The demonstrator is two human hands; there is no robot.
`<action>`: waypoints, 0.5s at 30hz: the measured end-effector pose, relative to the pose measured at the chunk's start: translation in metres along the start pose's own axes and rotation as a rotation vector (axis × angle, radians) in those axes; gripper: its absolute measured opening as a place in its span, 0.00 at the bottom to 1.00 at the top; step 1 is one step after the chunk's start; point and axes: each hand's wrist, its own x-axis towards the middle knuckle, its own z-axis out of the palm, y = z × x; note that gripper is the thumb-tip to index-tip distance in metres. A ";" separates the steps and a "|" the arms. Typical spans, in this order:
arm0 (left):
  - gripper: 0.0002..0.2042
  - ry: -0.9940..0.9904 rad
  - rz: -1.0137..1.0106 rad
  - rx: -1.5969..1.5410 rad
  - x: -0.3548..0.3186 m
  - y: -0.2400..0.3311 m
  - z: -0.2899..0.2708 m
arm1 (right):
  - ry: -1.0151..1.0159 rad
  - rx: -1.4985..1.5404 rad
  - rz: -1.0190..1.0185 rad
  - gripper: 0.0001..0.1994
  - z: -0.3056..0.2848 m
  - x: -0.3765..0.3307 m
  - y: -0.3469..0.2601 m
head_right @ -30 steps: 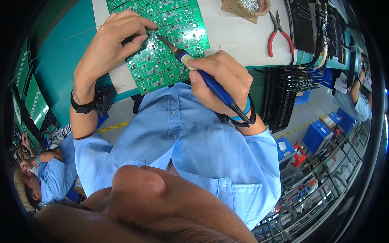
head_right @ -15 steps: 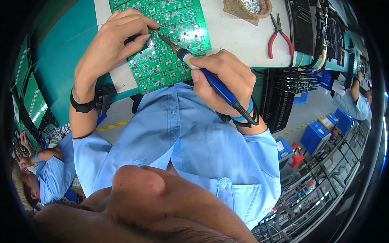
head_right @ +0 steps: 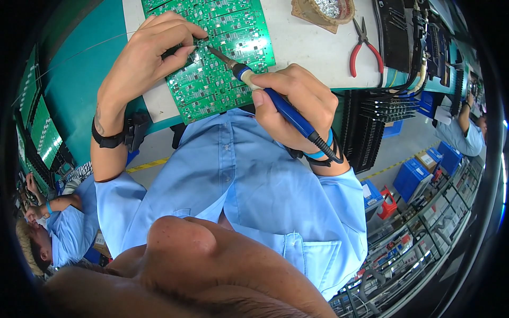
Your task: Soldering electronic components onto a printed circuit board at a workbench.
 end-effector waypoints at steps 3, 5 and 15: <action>0.06 -0.002 0.001 -0.001 0.000 0.000 -0.001 | 0.021 0.007 0.007 0.12 -0.002 0.000 0.001; 0.06 -0.006 -0.012 -0.008 0.000 0.000 -0.001 | 0.027 0.006 0.013 0.11 -0.003 0.000 0.001; 0.05 0.117 0.000 0.087 0.001 -0.002 0.003 | 0.047 0.010 0.003 0.10 0.002 0.002 0.010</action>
